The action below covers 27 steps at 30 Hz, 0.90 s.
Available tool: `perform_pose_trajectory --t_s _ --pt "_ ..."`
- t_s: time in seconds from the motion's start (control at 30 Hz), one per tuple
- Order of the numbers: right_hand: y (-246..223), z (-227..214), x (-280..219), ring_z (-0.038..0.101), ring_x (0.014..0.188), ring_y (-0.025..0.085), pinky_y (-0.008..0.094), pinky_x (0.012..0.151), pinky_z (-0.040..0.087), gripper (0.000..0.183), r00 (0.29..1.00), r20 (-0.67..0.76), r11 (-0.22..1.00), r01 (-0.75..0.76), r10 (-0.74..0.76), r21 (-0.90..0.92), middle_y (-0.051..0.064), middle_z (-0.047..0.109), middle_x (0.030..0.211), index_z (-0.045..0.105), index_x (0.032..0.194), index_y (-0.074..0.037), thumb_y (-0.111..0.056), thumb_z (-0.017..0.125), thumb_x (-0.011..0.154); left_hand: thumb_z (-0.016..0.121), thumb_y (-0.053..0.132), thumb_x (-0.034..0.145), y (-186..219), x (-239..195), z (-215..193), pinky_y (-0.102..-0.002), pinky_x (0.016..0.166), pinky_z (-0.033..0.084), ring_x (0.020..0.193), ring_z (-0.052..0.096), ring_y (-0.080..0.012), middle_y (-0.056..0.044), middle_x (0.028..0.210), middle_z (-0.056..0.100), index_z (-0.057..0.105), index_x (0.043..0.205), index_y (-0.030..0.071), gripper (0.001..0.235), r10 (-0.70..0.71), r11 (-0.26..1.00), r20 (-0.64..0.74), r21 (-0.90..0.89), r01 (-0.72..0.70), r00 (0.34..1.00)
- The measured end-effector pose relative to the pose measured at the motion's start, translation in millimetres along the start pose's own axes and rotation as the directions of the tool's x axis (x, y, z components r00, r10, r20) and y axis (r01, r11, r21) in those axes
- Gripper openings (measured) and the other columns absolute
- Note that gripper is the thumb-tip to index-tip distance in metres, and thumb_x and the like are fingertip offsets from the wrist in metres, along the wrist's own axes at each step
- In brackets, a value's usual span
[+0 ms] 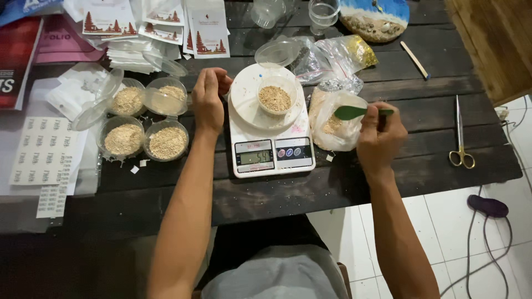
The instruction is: The person uses a green plastic spoon to scoop grains from a plastic bag and transfers them into a small plastic container placed on a digital scale. The person repeatedly adds grains until the scale reaches a target weight.
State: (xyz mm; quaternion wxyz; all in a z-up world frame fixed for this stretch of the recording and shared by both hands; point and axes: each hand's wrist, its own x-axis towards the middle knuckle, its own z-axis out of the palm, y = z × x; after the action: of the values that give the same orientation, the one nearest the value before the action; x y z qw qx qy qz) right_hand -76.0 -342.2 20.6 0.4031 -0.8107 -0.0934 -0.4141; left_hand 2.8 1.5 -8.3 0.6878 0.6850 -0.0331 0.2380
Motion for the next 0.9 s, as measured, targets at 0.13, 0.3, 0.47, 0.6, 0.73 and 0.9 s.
perform_pose_trajectory --t_s 0.13,0.3,0.47,0.6,0.73,0.9 --pt "-6.6 -5.9 -12.4 0.062 0.055 0.022 0.031 0.057 0.050 0.019 1.000 -0.002 1.000 -0.023 0.023 0.015 0.010 0.062 0.066 0.069 0.105 0.001 -0.013 0.062 0.115 0.038 0.042 0.110 4.5 -0.8 0.5 -0.027 0.077 0.055 0.082 0.068 -0.0167 -0.008 0.087 0.071 0.066 0.104 0.009 0.044 0.008 1.000 -0.001 -0.009 -0.008 1.000" --pt "-4.4 -12.7 -26.6 0.061 0.054 0.024 0.033 0.056 0.049 0.016 0.999 0.020 0.999 -0.026 0.026 0.036 0.012 0.061 0.064 0.067 0.105 0.003 -0.010 0.062 0.114 0.037 0.043 0.111 -2.4 0.4 0.2 -0.028 0.076 0.054 0.081 0.066 -0.0161 -0.008 0.086 0.070 0.066 0.104 0.009 0.046 0.014 1.000 0.003 0.003 -0.014 1.000" --pt "-5.9 -15.5 -23.7 0.060 0.056 0.022 0.032 0.057 0.048 0.018 0.999 0.024 0.998 -0.030 0.029 0.063 0.012 0.062 0.066 0.067 0.106 0.003 -0.012 0.061 0.114 0.038 0.043 0.110 1.6 -0.5 0.7 -0.027 0.076 0.055 0.081 0.068 -0.0164 -0.008 0.086 0.071 0.066 0.103 0.009 0.044 0.019 1.000 -0.003 0.001 -0.019 1.000" --pt "-23.5 -14.9 -13.4 0.061 0.056 0.020 0.030 0.055 0.048 0.021 1.000 -0.022 0.999 -0.003 0.004 0.045 0.010 0.062 0.068 0.067 0.108 0.003 -0.015 0.058 0.115 0.037 0.043 0.111 1.3 -0.4 0.4 -0.028 0.075 0.055 0.080 0.067 -0.0169 -0.009 0.085 0.070 0.066 0.103 0.009 0.045 0.021 1.000 -0.003 0.014 -0.021 1.000" --pt "-6.3 -13.8 1.4 0.058 0.057 0.022 0.032 0.054 0.047 0.019 0.999 -0.004 0.998 0.047 -0.047 0.051 0.013 0.061 0.073 0.066 0.111 0.002 -0.013 0.056 0.118 0.035 0.046 0.111 -3.8 2.2 0.1 -0.031 0.075 0.055 0.079 0.067 -0.0195 -0.010 0.085 0.069 0.066 0.105 0.009 0.049 0.026 1.000 0.004 0.012 -0.026 1.000" --pt "8.7 -6.4 10.4 0.063 0.058 0.027 0.033 0.055 0.048 0.013 0.996 0.000 0.994 0.093 -0.093 -0.055 0.011 0.062 0.069 0.069 0.107 0.002 -0.007 0.064 0.114 0.038 0.042 0.110 0.8 1.0 0.9 -0.028 0.075 0.056 0.080 0.069 -0.0174 -0.008 0.085 0.071 0.066 0.103 0.009 0.044 0.023 1.000 -0.008 0.016 -0.023 1.000"
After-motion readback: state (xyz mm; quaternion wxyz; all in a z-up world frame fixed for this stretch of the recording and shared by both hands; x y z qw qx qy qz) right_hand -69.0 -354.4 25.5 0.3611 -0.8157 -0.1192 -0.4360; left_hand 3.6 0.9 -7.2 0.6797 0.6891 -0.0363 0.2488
